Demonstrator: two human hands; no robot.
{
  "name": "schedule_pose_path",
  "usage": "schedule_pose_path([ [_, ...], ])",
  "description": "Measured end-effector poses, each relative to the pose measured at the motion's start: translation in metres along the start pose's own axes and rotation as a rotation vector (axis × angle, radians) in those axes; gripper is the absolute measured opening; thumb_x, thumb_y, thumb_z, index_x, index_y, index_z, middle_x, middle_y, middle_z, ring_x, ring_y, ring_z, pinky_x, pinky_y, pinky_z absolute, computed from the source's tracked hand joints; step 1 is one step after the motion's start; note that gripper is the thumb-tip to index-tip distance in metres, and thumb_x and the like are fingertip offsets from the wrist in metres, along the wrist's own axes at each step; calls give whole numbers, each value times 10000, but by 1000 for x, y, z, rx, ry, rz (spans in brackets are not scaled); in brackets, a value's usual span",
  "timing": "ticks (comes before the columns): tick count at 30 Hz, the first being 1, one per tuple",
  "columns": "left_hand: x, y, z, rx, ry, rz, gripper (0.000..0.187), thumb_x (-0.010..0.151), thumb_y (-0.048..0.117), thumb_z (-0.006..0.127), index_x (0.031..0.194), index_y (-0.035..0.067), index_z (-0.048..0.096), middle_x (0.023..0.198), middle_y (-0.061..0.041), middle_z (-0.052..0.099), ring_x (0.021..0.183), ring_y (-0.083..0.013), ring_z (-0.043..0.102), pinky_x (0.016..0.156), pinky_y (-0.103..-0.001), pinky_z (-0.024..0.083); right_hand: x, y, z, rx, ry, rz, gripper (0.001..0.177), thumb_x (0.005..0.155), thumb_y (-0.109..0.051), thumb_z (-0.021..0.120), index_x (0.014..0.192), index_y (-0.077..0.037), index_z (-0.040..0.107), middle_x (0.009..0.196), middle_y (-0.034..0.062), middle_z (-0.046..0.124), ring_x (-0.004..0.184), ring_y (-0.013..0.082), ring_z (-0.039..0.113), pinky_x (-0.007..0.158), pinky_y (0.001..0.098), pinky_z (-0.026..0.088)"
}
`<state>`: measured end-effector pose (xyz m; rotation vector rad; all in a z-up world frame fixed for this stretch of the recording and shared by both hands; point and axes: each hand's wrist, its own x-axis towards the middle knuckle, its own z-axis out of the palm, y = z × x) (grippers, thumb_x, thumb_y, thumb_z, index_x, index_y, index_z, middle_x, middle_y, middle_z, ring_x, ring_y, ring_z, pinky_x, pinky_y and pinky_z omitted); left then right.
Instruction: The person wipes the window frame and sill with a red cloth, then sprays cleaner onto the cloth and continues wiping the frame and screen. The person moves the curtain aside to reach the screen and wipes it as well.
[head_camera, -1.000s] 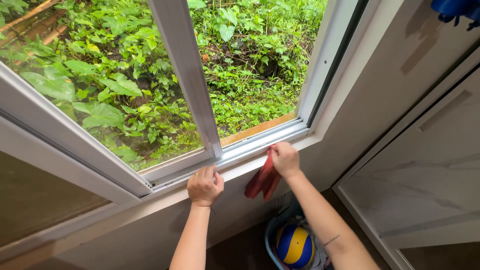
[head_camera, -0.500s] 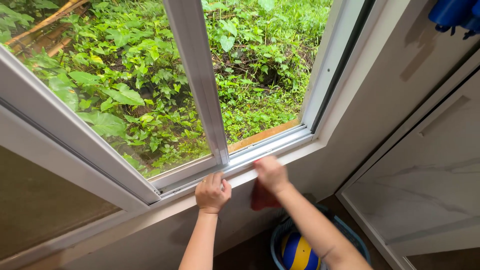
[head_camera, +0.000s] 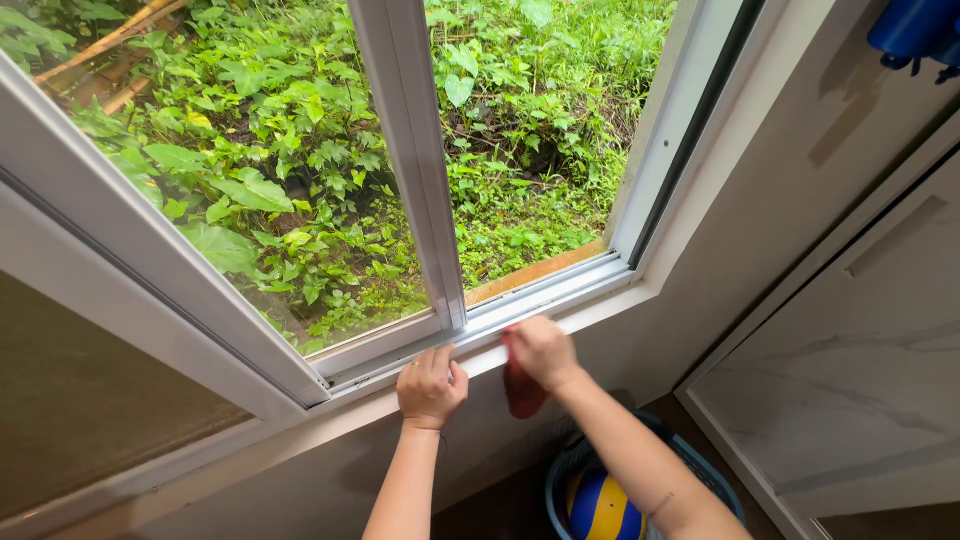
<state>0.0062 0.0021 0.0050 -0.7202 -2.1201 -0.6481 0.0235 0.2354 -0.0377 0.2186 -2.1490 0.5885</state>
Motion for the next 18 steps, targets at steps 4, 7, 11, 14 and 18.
schedule_pose_path([
  [4, 2, 3, 1, 4, 42, 5, 254, 719, 177, 666, 961, 106, 700, 852, -56, 678, 757, -256, 660, 660, -380, 523, 0, 111, -62, -233, 146, 314, 71, 843, -147, 705, 804, -88, 710, 797, 154, 700, 754, 367, 694, 684, 463, 565],
  [7, 1, 5, 0, 11, -22, -30, 213, 727, 186, 682, 928, 121, 703, 800, -55, 658, 735, -265, 654, 637, -384, 514, 1, 148, -74, -161, 194, 443, 75, 856, -125, 685, 848, -65, 729, 836, 164, 715, 768, 348, 718, 694, 442, 571],
  [11, 6, 7, 2, 16, 5, -31, 222, 710, 185, 680, 920, 117, 699, 808, -46, 666, 737, -258, 658, 637, -386, 513, -7, 98, -33, -45, 199, 231, 78, 825, -115, 675, 845, -85, 744, 854, 137, 730, 800, 333, 720, 746, 421, 582],
  [14, 3, 5, 0, 20, 6, -13, 230, 721, 173, 675, 942, 118, 704, 830, -42, 671, 745, -253, 658, 645, -379, 513, -9, 91, -43, -58, 172, 294, 65, 862, -139, 719, 858, -80, 745, 850, 143, 725, 792, 341, 715, 723, 423, 576],
  [18, 2, 7, 1, 38, 12, -15, 214, 715, 180, 675, 920, 123, 696, 833, -39, 677, 753, -254, 662, 643, -383, 512, 1, 109, -61, -120, 189, 473, 86, 877, -154, 739, 859, -71, 732, 847, 141, 727, 774, 330, 718, 717, 424, 575],
])
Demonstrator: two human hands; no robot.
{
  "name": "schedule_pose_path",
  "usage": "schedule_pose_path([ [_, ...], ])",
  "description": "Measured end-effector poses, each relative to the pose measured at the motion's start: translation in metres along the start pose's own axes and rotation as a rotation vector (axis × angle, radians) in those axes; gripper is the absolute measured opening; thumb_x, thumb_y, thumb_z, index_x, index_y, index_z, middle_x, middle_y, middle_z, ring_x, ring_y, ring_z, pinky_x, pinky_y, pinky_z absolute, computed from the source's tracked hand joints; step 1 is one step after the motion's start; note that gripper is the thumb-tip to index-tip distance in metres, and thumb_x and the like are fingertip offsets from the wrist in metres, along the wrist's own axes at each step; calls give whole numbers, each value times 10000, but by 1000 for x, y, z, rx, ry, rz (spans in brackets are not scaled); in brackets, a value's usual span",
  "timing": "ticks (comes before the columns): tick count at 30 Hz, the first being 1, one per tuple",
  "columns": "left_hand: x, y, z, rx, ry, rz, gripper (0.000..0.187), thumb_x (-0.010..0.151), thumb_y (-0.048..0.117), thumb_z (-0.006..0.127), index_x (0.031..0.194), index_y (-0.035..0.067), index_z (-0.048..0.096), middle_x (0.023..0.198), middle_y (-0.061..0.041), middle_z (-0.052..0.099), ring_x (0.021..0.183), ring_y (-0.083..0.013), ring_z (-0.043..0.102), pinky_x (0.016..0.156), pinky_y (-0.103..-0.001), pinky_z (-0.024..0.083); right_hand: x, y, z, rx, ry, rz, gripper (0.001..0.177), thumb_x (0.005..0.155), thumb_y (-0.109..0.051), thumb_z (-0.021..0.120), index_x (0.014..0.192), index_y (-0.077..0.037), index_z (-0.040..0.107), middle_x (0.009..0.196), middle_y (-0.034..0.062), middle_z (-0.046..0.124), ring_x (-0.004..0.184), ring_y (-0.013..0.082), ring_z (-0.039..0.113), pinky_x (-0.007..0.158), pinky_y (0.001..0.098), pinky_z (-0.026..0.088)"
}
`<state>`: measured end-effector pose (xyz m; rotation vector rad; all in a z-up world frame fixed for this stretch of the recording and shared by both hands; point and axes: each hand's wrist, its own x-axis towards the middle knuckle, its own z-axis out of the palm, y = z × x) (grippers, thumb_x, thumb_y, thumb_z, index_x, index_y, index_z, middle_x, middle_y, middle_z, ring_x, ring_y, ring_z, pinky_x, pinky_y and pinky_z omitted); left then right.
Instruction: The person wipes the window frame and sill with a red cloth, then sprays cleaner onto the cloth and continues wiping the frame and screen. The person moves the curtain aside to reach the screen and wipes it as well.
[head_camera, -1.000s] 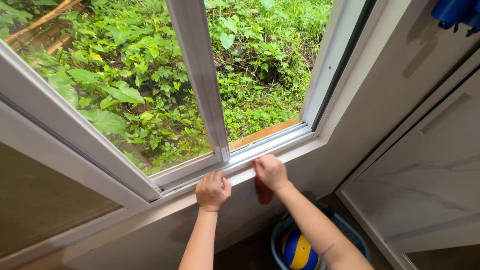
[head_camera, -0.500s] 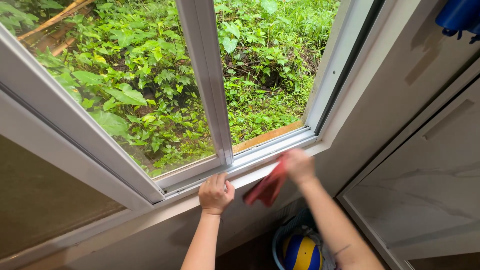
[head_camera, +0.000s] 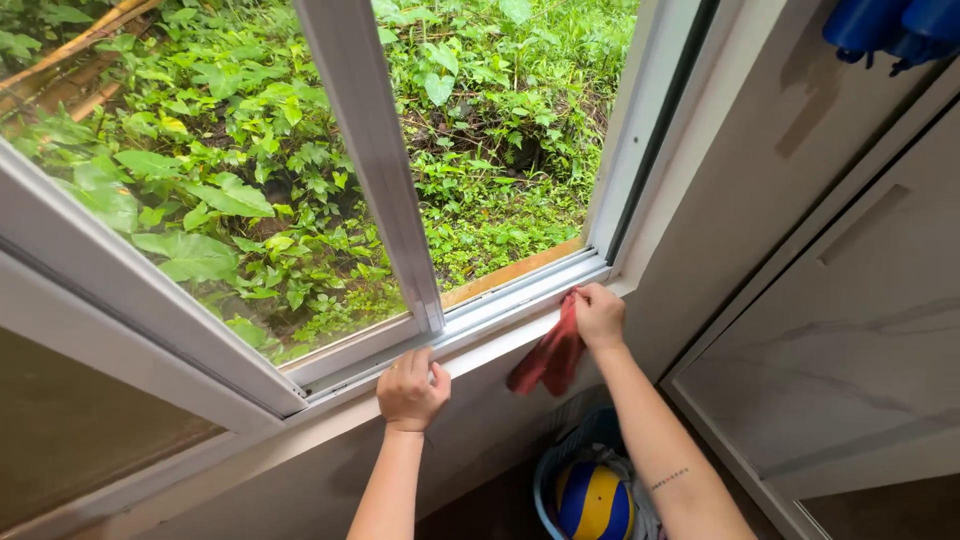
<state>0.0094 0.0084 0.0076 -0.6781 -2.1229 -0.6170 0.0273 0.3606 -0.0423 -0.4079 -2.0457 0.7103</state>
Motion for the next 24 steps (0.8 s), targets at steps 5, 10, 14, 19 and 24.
schedule_pose_path([
  [5, 1, 1, 0, -1, -10, -2, 205, 720, 174, 675, 916, 125, 704, 832, -36, 682, 755, -250, 666, 636, -386, 511, -15, -21, 5, 32, -75, -170, 66, 839, -141, 750, 824, -77, 744, 832, 138, 724, 780, 342, 703, 707, 427, 565],
  [10, 3, 2, -1, 2, 5, 2, 196, 713, 167, 670, 902, 130, 707, 833, -35, 685, 752, -253, 667, 641, -383, 513, -7, -17, -4, 92, -43, -57, 68, 826, -122, 742, 872, -73, 751, 851, 129, 729, 779, 321, 710, 728, 406, 576],
  [14, 2, 1, 0, -16, -12, -7, 208, 717, 165, 671, 917, 126, 715, 833, -36, 686, 750, -247, 669, 641, -374, 517, -22, -25, 11, 79, -23, -196, 63, 834, -121, 751, 856, -64, 734, 854, 132, 728, 797, 326, 709, 738, 405, 573],
  [19, 3, 1, -3, -12, 7, 11, 222, 712, 156, 665, 926, 127, 717, 845, -36, 691, 762, -242, 672, 651, -371, 522, -1, 8, 0, 32, -36, -97, 43, 835, -100, 730, 854, -63, 740, 831, 135, 722, 746, 313, 706, 699, 404, 570],
  [24, 2, 2, -1, -1, -9, -3, 203, 713, 162, 672, 909, 123, 709, 834, -35, 690, 758, -243, 673, 641, -377, 518, -4, -6, 3, -4, 12, -138, 46, 852, -88, 708, 816, -78, 735, 804, 140, 711, 749, 330, 696, 696, 426, 560],
])
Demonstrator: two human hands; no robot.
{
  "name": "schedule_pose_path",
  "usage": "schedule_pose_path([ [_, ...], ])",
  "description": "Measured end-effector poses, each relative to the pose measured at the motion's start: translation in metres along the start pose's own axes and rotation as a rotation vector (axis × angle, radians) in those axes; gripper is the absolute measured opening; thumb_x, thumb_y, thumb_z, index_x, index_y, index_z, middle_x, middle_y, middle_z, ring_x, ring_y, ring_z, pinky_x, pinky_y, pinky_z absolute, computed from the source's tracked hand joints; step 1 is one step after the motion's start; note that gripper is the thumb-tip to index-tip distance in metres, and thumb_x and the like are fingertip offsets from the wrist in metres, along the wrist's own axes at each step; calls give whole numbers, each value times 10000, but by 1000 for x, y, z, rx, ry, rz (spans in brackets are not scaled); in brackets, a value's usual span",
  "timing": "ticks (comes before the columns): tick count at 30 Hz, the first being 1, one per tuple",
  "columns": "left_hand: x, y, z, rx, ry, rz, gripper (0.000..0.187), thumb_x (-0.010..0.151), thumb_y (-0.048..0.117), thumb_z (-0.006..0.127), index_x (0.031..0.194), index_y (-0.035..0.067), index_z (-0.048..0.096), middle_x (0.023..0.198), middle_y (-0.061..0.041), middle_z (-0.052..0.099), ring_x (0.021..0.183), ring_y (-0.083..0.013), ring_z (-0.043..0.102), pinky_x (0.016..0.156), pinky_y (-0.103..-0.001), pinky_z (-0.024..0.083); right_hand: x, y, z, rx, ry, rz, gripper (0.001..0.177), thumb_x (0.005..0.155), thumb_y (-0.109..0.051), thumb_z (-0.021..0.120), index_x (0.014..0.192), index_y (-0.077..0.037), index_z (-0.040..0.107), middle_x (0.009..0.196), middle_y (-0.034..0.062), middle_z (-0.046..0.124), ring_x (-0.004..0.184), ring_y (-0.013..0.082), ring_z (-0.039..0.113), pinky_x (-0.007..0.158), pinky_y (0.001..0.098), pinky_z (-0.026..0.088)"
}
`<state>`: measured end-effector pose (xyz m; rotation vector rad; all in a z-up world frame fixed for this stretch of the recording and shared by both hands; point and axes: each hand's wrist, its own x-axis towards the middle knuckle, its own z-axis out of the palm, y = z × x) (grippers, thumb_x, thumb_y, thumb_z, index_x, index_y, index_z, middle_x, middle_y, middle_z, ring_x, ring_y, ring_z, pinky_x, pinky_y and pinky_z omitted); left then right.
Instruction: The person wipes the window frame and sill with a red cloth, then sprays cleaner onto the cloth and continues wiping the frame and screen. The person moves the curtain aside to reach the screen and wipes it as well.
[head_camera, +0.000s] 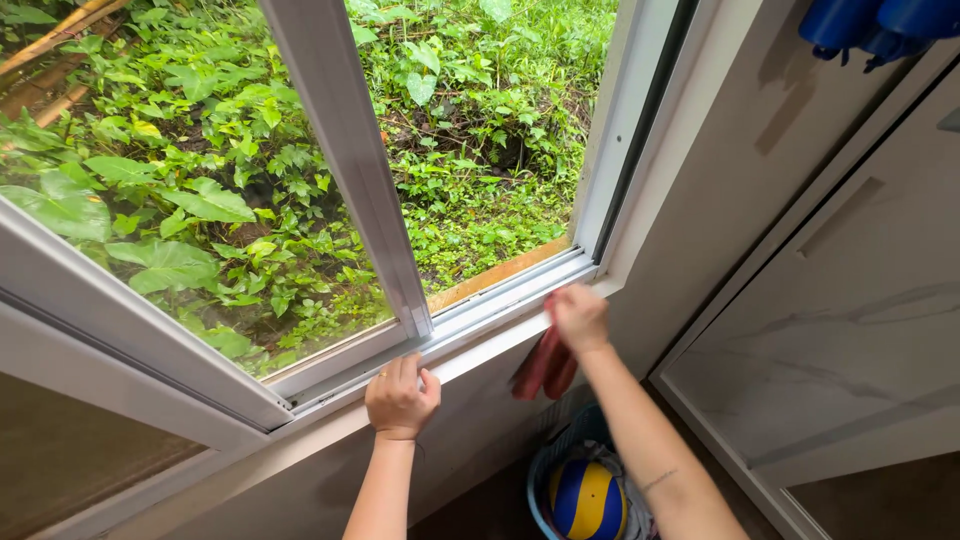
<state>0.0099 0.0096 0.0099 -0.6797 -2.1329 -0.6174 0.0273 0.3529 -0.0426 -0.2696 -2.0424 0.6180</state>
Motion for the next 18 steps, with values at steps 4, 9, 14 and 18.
schedule_pose_path([
  [4, 0, -2, -1, -11, -14, 10, 237, 718, 158, 675, 947, 123, 724, 834, -41, 687, 737, -244, 663, 640, -374, 520, -19, -22, 14, 58, -42, -139, 75, 854, -122, 724, 800, -74, 708, 814, 145, 713, 764, 341, 702, 711, 433, 568],
  [9, -2, -1, -1, -13, 7, -1, 235, 714, 166, 674, 942, 123, 712, 835, -41, 682, 739, -246, 662, 649, -373, 519, 21, 48, -12, 2, 27, 216, 105, 882, -100, 656, 806, -86, 728, 797, 116, 738, 736, 302, 731, 707, 410, 585],
  [14, 1, -1, 2, 3, -4, -10, 212, 716, 170, 681, 920, 123, 711, 823, -38, 681, 719, -252, 654, 634, -379, 510, -4, 9, 2, 64, -28, 77, 42, 797, -78, 704, 812, -84, 743, 819, 129, 728, 770, 316, 715, 722, 430, 573],
  [18, -3, -1, -1, -14, -7, -9, 210, 722, 159, 674, 926, 128, 714, 826, -33, 680, 735, -250, 658, 649, -375, 516, -27, -34, 21, 31, -101, -150, 54, 830, -114, 757, 815, -71, 726, 846, 125, 714, 816, 329, 694, 748, 437, 560],
])
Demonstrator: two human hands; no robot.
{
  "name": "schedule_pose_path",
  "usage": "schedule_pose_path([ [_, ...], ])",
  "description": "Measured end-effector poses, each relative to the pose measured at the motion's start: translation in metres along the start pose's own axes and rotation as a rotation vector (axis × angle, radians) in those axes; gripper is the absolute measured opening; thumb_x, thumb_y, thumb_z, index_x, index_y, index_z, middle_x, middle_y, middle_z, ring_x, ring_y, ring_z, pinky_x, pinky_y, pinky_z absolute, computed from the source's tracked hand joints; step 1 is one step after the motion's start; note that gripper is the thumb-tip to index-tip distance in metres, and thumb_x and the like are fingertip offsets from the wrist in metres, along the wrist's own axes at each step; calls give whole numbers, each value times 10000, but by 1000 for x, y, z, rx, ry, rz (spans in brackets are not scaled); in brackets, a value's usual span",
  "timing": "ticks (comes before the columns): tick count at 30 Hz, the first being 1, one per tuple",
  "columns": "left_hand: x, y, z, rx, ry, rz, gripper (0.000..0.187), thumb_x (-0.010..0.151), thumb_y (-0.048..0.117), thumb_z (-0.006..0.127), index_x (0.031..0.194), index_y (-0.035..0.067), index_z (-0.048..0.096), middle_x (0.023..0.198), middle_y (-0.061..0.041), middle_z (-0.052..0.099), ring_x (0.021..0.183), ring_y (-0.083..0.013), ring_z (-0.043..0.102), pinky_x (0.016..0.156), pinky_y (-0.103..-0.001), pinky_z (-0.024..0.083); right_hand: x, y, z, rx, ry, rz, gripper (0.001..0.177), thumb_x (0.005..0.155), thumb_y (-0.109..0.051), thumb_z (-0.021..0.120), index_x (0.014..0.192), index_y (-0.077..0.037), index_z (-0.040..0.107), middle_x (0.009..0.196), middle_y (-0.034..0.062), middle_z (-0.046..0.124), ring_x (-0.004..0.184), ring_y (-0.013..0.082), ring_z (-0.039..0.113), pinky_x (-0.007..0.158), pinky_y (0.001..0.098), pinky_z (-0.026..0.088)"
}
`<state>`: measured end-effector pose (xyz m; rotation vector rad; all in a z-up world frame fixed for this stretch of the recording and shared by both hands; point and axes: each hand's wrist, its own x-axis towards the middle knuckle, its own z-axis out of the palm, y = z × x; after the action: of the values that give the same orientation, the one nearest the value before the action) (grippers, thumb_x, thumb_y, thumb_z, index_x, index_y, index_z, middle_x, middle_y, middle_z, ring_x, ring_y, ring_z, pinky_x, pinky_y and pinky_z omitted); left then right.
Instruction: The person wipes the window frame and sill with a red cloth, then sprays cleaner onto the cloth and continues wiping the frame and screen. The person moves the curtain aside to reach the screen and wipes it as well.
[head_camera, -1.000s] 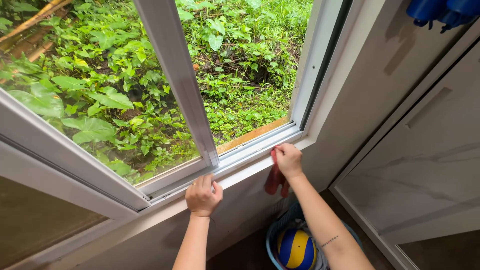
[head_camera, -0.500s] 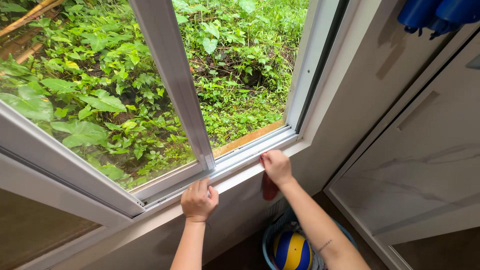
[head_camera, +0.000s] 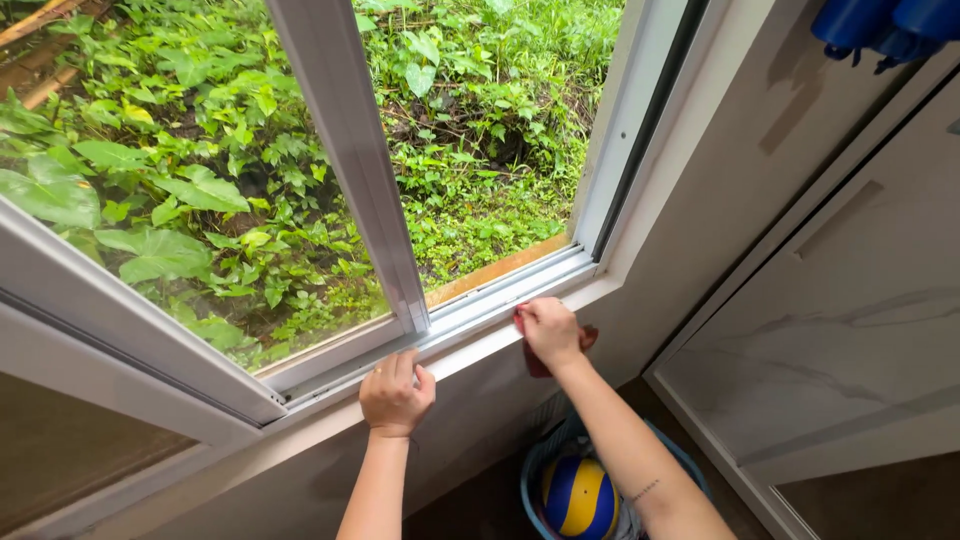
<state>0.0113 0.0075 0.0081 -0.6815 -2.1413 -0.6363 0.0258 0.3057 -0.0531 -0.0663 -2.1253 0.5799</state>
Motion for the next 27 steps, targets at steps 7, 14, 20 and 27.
schedule_pose_path([
  [7, 2, 0, 3, 5, 5, -15, 209, 720, 168, 673, 921, 127, 719, 840, -37, 700, 745, -247, 671, 654, -375, 524, 12, 27, -16, 22, 92, 165, 28, 854, -104, 715, 833, -89, 724, 852, 114, 719, 801, 313, 698, 750, 403, 570],
  [14, 4, 0, 1, -5, 14, 2, 220, 717, 167, 665, 926, 120, 715, 848, -45, 697, 762, -248, 677, 666, -375, 527, 11, 21, -18, 1, 6, 24, 88, 812, -130, 757, 766, -82, 698, 782, 127, 703, 730, 338, 680, 671, 425, 546],
  [20, 3, 1, 3, -1, 10, -4, 225, 709, 171, 666, 921, 111, 713, 842, -48, 694, 750, -253, 672, 658, -380, 524, 22, 33, -25, -62, 105, 158, 77, 820, -113, 744, 770, -81, 695, 805, 125, 709, 751, 332, 677, 704, 431, 551],
  [27, 2, -1, 2, 1, 13, 8, 243, 710, 164, 662, 941, 117, 722, 846, -42, 694, 772, -245, 681, 653, -374, 522, 16, 36, -24, -55, 36, 25, 21, 802, -97, 723, 789, -83, 713, 787, 143, 703, 742, 349, 684, 693, 448, 559],
])
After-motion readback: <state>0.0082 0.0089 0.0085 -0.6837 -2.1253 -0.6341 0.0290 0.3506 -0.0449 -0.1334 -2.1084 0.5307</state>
